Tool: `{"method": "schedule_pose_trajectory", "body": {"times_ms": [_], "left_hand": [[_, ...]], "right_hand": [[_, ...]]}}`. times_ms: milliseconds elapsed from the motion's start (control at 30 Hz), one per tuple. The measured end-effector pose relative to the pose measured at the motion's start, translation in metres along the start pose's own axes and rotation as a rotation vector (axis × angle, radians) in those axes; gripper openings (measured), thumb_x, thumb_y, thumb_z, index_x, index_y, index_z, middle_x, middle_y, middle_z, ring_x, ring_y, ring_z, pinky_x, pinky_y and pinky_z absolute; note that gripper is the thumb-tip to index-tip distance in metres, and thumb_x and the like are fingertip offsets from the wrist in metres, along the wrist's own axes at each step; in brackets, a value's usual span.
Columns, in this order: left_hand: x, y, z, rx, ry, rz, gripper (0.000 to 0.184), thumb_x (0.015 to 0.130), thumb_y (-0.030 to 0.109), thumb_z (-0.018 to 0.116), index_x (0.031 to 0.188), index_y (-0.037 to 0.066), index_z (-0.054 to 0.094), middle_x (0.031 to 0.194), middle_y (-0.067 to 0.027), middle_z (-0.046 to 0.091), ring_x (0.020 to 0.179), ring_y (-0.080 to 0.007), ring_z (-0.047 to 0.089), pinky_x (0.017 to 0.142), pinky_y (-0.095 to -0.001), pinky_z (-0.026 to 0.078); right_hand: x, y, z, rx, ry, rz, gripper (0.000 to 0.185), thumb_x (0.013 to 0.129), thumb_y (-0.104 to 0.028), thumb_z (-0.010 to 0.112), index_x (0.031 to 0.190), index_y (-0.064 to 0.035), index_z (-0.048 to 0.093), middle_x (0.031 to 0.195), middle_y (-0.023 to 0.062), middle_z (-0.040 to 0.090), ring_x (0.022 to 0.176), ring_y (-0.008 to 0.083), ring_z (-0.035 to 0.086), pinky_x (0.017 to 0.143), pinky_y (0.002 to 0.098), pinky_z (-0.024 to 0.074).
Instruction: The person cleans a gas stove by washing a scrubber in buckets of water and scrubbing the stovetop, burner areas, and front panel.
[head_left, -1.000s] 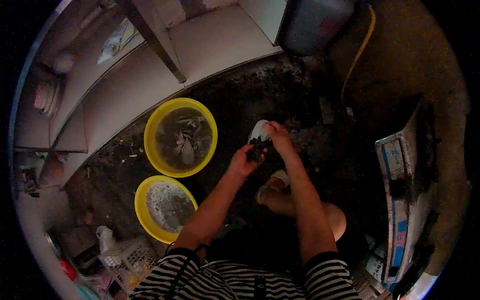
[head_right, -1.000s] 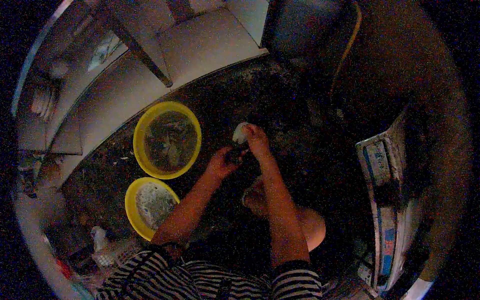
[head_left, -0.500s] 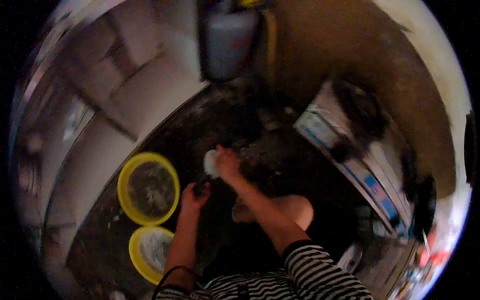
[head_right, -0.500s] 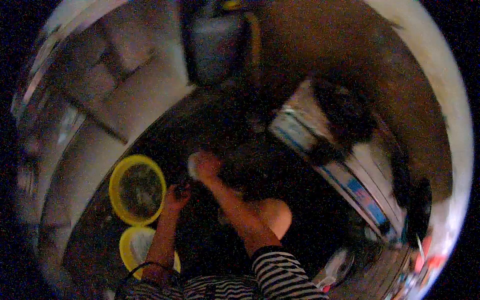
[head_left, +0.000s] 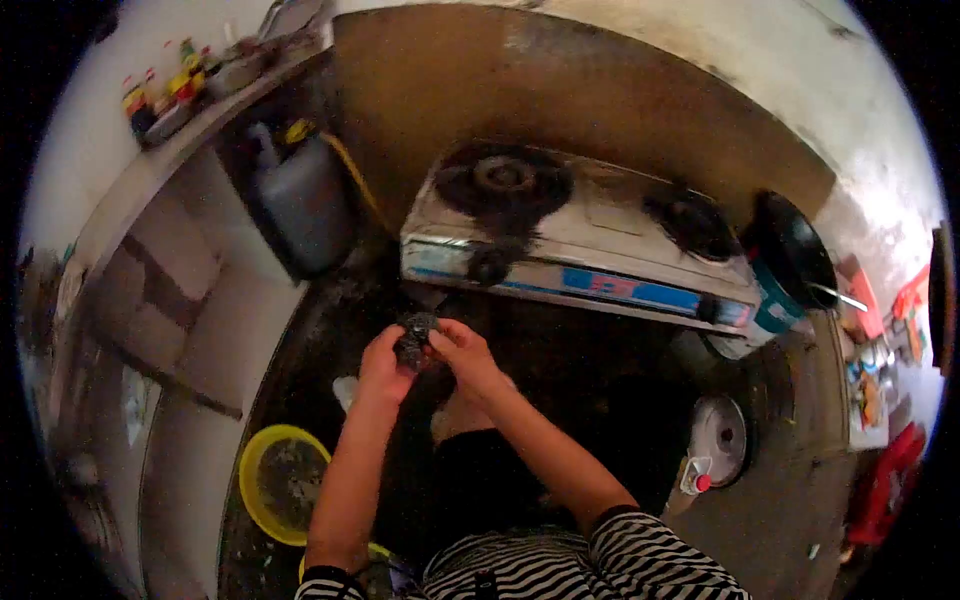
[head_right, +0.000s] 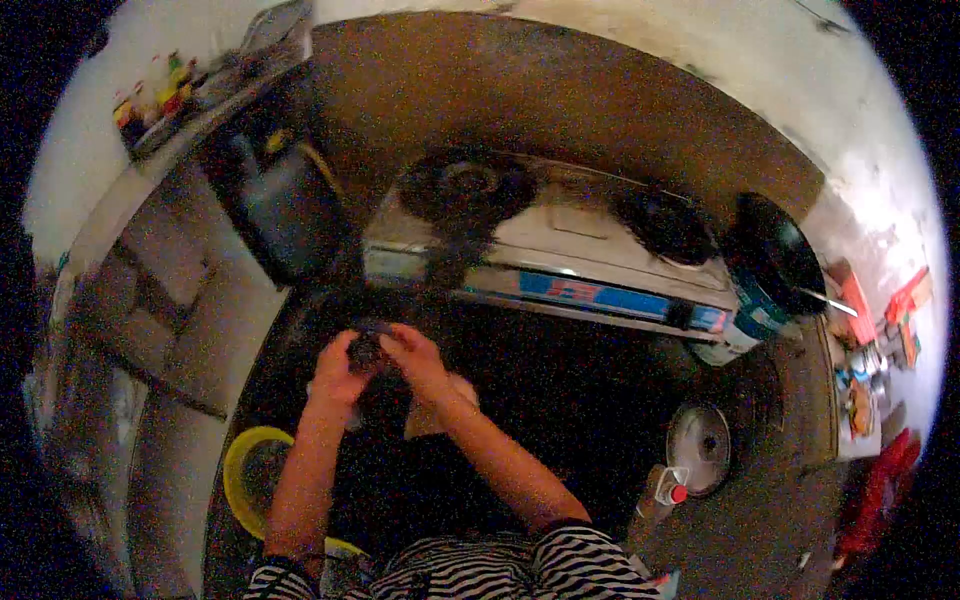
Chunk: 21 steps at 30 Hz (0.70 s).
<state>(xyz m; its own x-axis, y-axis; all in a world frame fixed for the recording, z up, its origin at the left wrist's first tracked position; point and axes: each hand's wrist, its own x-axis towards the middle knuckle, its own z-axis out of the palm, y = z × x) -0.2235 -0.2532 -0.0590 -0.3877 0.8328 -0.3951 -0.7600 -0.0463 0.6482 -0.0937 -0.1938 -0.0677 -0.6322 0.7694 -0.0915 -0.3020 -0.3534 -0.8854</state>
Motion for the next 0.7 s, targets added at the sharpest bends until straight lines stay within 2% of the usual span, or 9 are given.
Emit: {"method": "schedule_pose_trajectory", "body": {"times_ms": [100,200,300,333,400,433,500,633,700], "left_hand": [[0.011,-0.033,0.046,0.062,-0.193,-0.068,0.02,0.084,0.016,0.054,0.099,0.003,0.058,0.092,-0.0103,0.064,0.081,-0.0249,0.062,0.072,-0.0405,0.053],[0.009,-0.074,0.088,0.134,-0.223,-0.161,0.024,0.087,0.019,0.052,0.104,0.003,0.055,0.096,-0.0108,0.061,0.084,-0.0252,0.06,0.072,-0.0413,0.052],[0.006,-0.107,0.12,0.266,-0.383,-0.29,0.027,0.089,0.024,0.052,0.108,0.004,0.053,0.1,-0.0112,0.059,0.088,-0.0254,0.059,0.073,-0.042,0.051],[0.007,-0.116,0.126,0.315,-0.441,-0.341,0.029,0.089,0.026,0.052,0.109,0.005,0.053,0.102,-0.0114,0.059,0.089,-0.0253,0.059,0.074,-0.0421,0.05],[0.0,-0.126,0.14,0.519,-0.374,-0.283,0.032,0.089,0.029,0.054,0.111,0.006,0.053,0.101,-0.0108,0.06,0.088,-0.0246,0.06,0.073,-0.0403,0.05],[-0.002,-0.133,0.147,0.614,-0.343,-0.25,0.033,0.089,0.031,0.054,0.111,0.006,0.053,0.101,-0.0104,0.06,0.087,-0.0243,0.06,0.073,-0.0394,0.05],[0.018,-0.145,0.139,0.837,-0.388,-0.241,0.034,0.088,0.031,0.056,0.112,0.007,0.053,0.099,-0.0092,0.06,0.085,-0.0222,0.061,0.071,-0.0364,0.05],[0.057,-0.167,0.109,1.061,-0.519,-0.311,0.035,0.086,0.031,0.059,0.113,0.008,0.054,0.095,-0.0068,0.061,0.081,-0.0184,0.061,0.068,-0.0314,0.049],[0.067,-0.177,0.099,1.126,-0.517,-0.377,0.032,0.086,0.029,0.059,0.111,0.009,0.055,0.094,-0.0051,0.061,0.08,-0.017,0.061,0.065,-0.0302,0.049]], "right_hand": [[-0.026,-0.033,-0.038,0.053,0.102,-0.123,0.027,0.09,-0.015,0.058,0.113,-0.0019,0.057,0.097,0.0017,0.06,0.083,0.0105,0.055,0.075,0.0256,0.0445],[-0.043,-0.039,-0.083,0.154,0.202,-0.123,0.024,0.089,-0.015,0.059,0.11,-0.0029,0.058,0.096,0.001,0.06,0.082,0.0103,0.054,0.071,0.0257,0.0437],[-0.065,-0.051,-0.129,0.217,0.364,-0.151,0.019,0.09,-0.017,0.057,0.106,-0.0054,0.057,0.097,0.0019,0.06,0.084,0.0123,0.055,0.075,0.0284,0.046],[-0.071,-0.056,-0.143,0.276,0.399,-0.19,0.018,0.09,-0.017,0.056,0.105,-0.0061,0.056,0.097,0.0027,0.06,0.085,0.0139,0.056,0.078,0.0304,0.0468],[-0.097,-0.079,-0.17,0.401,0.46,-0.255,0.016,0.09,-0.017,0.055,0.103,-0.0077,0.053,0.097,0.0043,0.06,0.086,0.0169,0.058,0.082,0.0345,0.0482],[-0.106,-0.089,-0.19,0.379,0.462,-0.317,0.016,0.089,-0.017,0.053,0.103,-0.009,0.05,0.099,0.0067,0.058,0.09,0.022,0.059,0.085,0.0423,0.049],[-0.133,-0.119,-0.225,0.395,0.572,-0.397,0.017,0.089,-0.018,0.052,0.103,-0.0089,0.049,0.101,0.0078,0.058,0.091,0.0241,0.059,0.082,0.0443,0.05],[-0.187,-0.177,-0.299,0.157,0.81,-0.654,0.023,0.089,-0.02,0.052,0.108,-0.0086,0.048,0.1,0.0077,0.057,0.086,0.0224,0.058,0.076,0.0419,0.0507],[-0.208,-0.195,-0.339,-0.136,1.079,-0.651,0.029,0.088,-0.021,0.054,0.114,-0.0093,0.047,0.097,0.0059,0.055,0.083,0.0174,0.055,0.071,0.0342,0.0485]]}}
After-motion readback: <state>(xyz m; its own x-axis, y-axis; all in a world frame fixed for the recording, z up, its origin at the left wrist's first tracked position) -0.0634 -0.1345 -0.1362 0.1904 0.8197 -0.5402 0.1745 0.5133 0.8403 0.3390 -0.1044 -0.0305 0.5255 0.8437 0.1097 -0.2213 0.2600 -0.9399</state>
